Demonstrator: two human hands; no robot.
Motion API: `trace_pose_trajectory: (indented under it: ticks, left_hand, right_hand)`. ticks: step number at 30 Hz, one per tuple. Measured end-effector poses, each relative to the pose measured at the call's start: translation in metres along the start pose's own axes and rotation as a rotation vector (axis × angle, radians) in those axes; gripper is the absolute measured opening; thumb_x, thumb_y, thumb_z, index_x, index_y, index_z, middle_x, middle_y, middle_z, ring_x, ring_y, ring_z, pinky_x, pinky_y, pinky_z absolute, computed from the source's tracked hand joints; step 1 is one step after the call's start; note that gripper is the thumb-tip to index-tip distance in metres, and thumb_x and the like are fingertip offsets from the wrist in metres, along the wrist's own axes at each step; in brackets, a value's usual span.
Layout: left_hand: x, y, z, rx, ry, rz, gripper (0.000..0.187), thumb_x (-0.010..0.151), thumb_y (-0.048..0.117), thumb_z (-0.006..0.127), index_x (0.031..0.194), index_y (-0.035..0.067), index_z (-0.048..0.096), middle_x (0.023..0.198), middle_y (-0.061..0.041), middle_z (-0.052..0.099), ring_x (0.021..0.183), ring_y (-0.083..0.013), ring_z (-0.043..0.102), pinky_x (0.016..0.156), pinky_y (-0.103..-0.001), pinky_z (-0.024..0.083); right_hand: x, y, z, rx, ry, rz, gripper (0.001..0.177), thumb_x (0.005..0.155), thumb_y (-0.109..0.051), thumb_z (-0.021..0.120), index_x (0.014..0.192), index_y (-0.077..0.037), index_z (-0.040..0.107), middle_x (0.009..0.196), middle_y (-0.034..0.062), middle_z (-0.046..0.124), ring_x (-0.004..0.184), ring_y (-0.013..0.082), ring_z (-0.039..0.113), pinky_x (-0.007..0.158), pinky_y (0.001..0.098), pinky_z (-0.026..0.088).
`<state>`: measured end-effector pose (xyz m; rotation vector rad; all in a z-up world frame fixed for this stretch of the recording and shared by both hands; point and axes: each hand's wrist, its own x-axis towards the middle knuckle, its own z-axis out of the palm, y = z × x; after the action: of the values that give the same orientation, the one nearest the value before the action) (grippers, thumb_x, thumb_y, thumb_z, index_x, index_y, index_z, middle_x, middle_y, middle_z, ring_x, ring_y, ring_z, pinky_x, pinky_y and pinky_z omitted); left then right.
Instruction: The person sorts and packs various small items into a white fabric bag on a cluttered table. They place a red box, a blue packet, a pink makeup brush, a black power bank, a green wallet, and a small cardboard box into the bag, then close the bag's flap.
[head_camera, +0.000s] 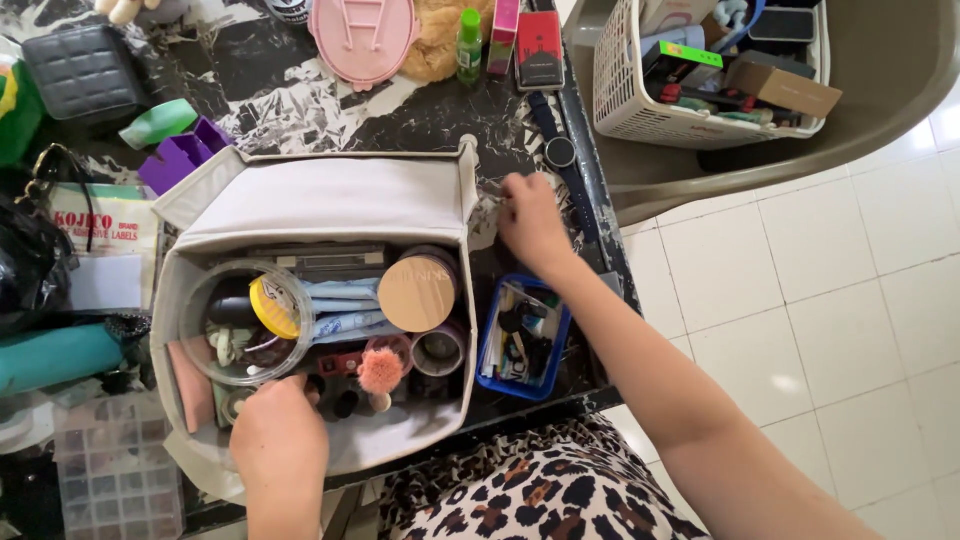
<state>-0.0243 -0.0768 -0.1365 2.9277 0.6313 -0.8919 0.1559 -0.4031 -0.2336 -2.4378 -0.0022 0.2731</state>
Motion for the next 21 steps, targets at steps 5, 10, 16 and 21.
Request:
trace_pose_trajectory:
  ticks: [5, 10, 16, 21]
  left_hand:
    - [0.001, -0.001, 0.002, 0.025, 0.038, 0.023, 0.021, 0.098, 0.025, 0.054, 0.104, 0.025, 0.074, 0.096, -0.011, 0.074, 0.091, -0.0371, 0.072, 0.077, -0.047, 0.057]
    - [0.002, 0.002, -0.004, 0.067, -0.01, -0.006, 0.022, 0.098, 0.028, 0.054, 0.105, 0.027, 0.075, 0.097, -0.011, 0.076, 0.095, -0.0371, 0.072, 0.081, -0.047, 0.058]
    - [0.001, 0.005, -0.009, 0.062, 0.002, 0.003, 0.021, 0.094, 0.029, 0.058, 0.106, 0.028, 0.075, 0.095, -0.013, 0.077, 0.094, -0.0394, 0.073, 0.081, -0.05, 0.057]
    - [0.01, 0.005, -0.005, 0.088, -0.068, -0.074, 0.027, 0.095, 0.033, 0.057, 0.116, 0.037, 0.074, 0.103, -0.008, 0.078, 0.099, -0.0349, 0.074, 0.083, -0.045, 0.058]
  right_hand:
    - [0.0, 0.037, -0.005, -0.092, 0.064, -0.032, 0.032, 0.092, -0.006, 0.068, 0.123, -0.005, 0.06, 0.111, 0.0177, 0.049, 0.107, 0.0391, 0.051, 0.092, 0.0454, 0.046]
    - [0.005, 0.031, -0.005, -0.237, 0.178, -0.112, 0.039, 0.087, -0.016, 0.077, 0.122, -0.006, 0.063, 0.118, 0.0193, 0.05, 0.107, 0.0429, 0.053, 0.086, 0.0507, 0.051]
    - [0.074, 0.026, 0.002, -0.185, 0.094, -0.292, 0.073, 0.085, -0.026, 0.084, 0.142, 0.005, 0.05, 0.143, 0.0246, 0.049, 0.133, 0.0422, 0.044, 0.111, 0.0506, 0.041]
    - [0.109, 0.022, 0.023, -0.279, -0.018, -0.263, 0.082, 0.079, 0.019, 0.054, 0.156, -0.003, 0.036, 0.144, 0.0189, 0.039, 0.118, 0.0461, 0.046, 0.084, 0.0522, 0.054]
